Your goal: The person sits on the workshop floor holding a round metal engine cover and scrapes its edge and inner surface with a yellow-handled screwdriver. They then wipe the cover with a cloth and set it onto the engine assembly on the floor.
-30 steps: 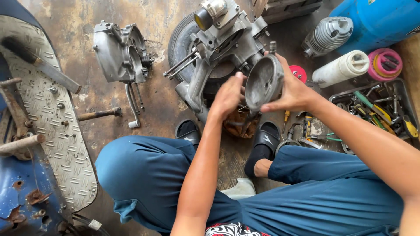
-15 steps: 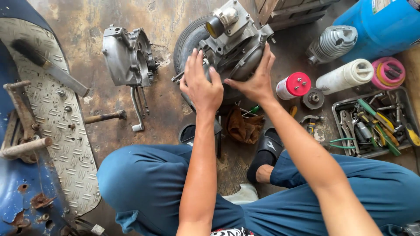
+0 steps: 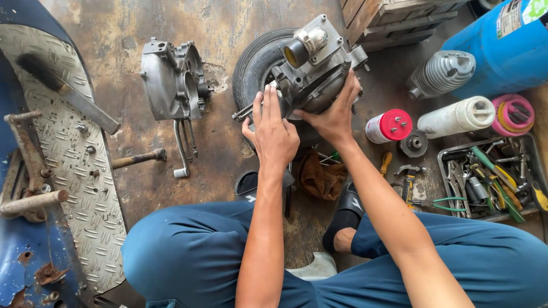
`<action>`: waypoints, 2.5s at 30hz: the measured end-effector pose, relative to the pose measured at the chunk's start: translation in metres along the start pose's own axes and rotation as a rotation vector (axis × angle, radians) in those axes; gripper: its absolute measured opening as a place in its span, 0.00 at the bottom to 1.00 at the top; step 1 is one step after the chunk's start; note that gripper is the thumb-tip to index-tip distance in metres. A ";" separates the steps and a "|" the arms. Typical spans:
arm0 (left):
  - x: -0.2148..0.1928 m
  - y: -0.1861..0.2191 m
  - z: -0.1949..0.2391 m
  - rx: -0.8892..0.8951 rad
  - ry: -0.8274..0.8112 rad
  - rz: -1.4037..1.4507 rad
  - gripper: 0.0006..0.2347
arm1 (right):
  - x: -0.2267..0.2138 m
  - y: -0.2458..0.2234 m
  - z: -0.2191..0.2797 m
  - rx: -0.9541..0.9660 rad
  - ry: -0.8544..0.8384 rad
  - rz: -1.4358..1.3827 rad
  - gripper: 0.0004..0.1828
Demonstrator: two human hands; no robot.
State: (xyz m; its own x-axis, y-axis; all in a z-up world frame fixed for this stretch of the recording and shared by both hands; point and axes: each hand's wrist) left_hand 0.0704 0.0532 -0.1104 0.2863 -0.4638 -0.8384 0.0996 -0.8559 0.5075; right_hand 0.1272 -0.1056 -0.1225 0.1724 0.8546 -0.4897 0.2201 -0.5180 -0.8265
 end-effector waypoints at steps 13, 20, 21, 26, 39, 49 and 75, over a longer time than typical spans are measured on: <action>-0.009 0.002 0.003 -0.014 -0.048 0.048 0.35 | 0.018 0.010 0.002 -0.090 0.080 -0.020 0.83; -0.010 0.003 0.002 -0.020 -0.042 0.052 0.35 | 0.026 0.015 0.002 -0.133 0.096 -0.035 0.85; -0.011 0.003 0.002 -0.019 -0.042 0.050 0.35 | 0.026 0.013 0.002 -0.133 0.097 -0.037 0.85; -0.013 0.003 0.003 -0.017 -0.049 0.073 0.35 | 0.022 0.007 -0.001 -0.110 0.099 -0.030 0.83; -0.012 0.004 0.003 -0.025 -0.060 0.078 0.35 | 0.025 0.012 -0.002 -0.084 0.098 -0.035 0.82; -0.012 0.003 -0.001 -0.033 -0.051 0.087 0.34 | 0.026 0.010 -0.003 -0.062 0.085 -0.064 0.84; -0.021 0.003 -0.012 -0.016 -0.063 0.160 0.37 | 0.025 0.015 -0.001 -0.095 0.072 -0.046 0.81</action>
State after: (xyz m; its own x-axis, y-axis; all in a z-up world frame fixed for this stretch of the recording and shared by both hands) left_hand 0.0757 0.0634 -0.0894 0.2399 -0.6074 -0.7573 0.0733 -0.7665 0.6380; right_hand 0.1360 -0.0919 -0.1475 0.2282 0.8746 -0.4277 0.3191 -0.4822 -0.8159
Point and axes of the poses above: each hand's wrist, its own z-axis away from the middle knuckle, its own x-axis out of the palm, y = z × x, and after that the axes turned 9 degrees about -z, right-handed
